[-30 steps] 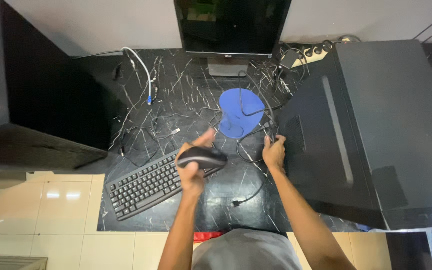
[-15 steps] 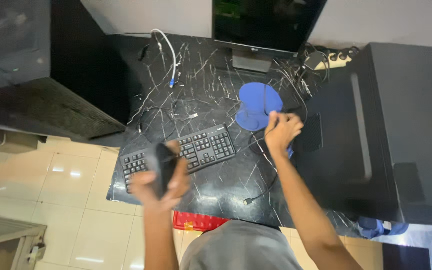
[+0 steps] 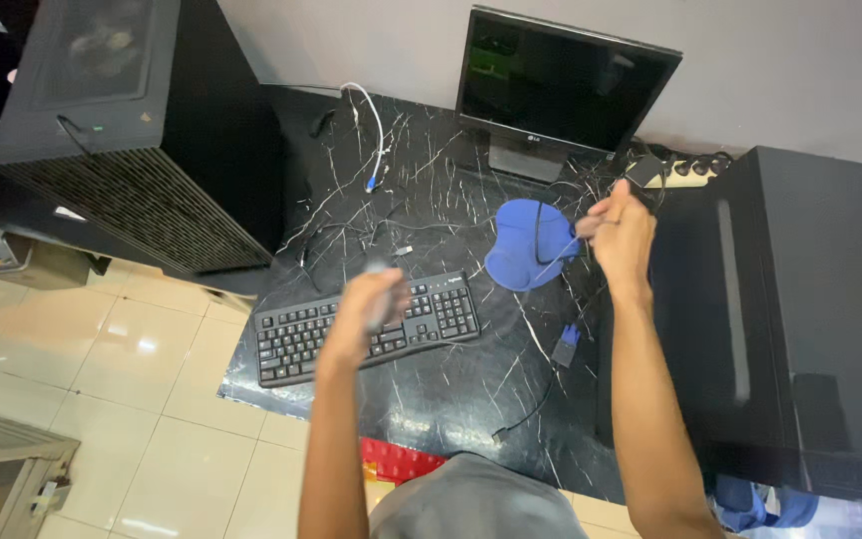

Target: The person packs a computer motherboard into a white box, wrapping it in bubble wrap and placing it inside with other accessories. They then close the box and move to a computer desk to organize a mouse and keyboard cables.

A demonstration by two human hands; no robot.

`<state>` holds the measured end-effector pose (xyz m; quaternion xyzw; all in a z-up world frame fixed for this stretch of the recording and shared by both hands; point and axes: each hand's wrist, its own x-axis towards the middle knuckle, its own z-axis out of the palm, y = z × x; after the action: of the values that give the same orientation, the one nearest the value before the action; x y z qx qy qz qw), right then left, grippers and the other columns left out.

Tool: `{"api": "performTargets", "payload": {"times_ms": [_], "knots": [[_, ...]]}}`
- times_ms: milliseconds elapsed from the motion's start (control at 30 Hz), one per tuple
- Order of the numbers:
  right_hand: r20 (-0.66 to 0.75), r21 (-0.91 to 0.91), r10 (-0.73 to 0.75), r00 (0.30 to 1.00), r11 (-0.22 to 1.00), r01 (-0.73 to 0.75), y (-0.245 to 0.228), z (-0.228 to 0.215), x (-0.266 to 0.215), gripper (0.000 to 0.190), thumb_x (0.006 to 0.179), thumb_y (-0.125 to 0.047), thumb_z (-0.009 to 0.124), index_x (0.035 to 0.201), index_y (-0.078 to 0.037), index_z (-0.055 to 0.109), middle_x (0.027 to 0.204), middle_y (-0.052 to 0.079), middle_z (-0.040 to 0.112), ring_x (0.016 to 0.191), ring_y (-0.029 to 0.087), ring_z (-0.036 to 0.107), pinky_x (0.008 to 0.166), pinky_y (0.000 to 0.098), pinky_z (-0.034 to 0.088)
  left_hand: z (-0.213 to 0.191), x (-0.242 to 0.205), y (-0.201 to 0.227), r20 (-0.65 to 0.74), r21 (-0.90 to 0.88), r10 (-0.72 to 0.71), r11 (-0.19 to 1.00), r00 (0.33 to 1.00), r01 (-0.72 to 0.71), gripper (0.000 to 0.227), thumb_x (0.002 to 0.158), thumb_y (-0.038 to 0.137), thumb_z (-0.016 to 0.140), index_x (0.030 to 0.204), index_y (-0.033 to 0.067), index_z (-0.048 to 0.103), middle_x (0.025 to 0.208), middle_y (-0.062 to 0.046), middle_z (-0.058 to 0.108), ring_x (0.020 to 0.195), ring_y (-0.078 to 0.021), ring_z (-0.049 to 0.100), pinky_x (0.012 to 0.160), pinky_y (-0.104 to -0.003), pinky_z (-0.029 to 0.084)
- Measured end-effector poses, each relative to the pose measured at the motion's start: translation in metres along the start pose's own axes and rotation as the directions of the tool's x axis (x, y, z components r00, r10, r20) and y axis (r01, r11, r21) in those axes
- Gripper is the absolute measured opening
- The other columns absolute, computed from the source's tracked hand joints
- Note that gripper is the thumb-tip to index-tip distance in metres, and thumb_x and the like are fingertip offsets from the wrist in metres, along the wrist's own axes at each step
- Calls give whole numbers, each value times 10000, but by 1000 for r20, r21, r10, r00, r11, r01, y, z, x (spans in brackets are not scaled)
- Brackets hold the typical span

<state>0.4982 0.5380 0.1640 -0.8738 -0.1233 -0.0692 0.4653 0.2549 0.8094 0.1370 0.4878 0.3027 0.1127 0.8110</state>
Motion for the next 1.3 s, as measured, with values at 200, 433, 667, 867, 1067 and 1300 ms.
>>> {"api": "performTargets", "payload": {"times_ms": [200, 433, 667, 867, 1067, 1300], "knots": [[-108, 600, -111, 988, 785, 154, -90, -35, -8, 599, 1119, -428, 278, 917, 2, 643, 1085, 280, 712, 996, 391, 737, 754, 416, 703, 92, 11, 7, 596, -132, 10, 987, 803, 86, 457, 914, 452, 584, 781, 16, 613, 1397, -346, 558, 1370, -455, 499, 1071, -505, 460], [-286, 498, -419, 862, 704, 507, -153, -100, -27, 663, 1046, -685, 348, 864, -77, 537, 967, 185, 720, 1175, 371, 788, 1093, 482, 674, 129, 16, 21, 768, -247, -10, 918, 640, 310, 455, 904, 441, 613, 788, 1, 624, 1468, -367, 475, 1361, -472, 496, 1110, -536, 444], [962, 145, -170, 213, 981, 129, -107, -56, -72, 277, 934, -282, 665, 812, -98, 832, 755, 19, 841, 694, 52, 754, 692, 215, 584, 137, 28, 51, 822, -445, -5, 617, 569, 648, 471, 918, 468, 660, 814, 9, 641, 1459, -329, 462, 1151, -373, 585, 787, -402, 511], [989, 135, -149, -18, 933, -333, -7, -20, -71, 759, 804, -198, 801, 1483, -165, 463, 1657, 112, 317, 1505, 287, 353, 1193, 456, 352, 98, 2, 76, 699, -100, 73, 995, 711, -4, 380, 916, 464, 619, 831, 93, 630, 859, -74, 698, 519, -79, 536, 457, -209, 435], [895, 337, 221, 388, 238, -911, -35, 60, -59, 796, 863, -472, 532, 1500, -46, 316, 1458, 321, 512, 1312, 441, 536, 1100, 603, 414, 94, -55, 37, 931, 333, -232, 857, 282, -394, 352, 782, 461, 703, 830, 114, 661, 786, 36, 601, 731, -89, 537, 662, -277, 409], [756, 615, 438, 486, -220, -757, -4, 47, 43, 54, 1011, -82, 555, 1031, -97, 507, 1189, 177, 548, 559, 47, 378, 457, 158, 315, 15, -82, 34, 954, -42, -65, 938, -293, -344, 667, 854, 606, 680, 1135, 6, 601, 958, -78, 660, 734, -219, 594, 711, -347, 498]]}}
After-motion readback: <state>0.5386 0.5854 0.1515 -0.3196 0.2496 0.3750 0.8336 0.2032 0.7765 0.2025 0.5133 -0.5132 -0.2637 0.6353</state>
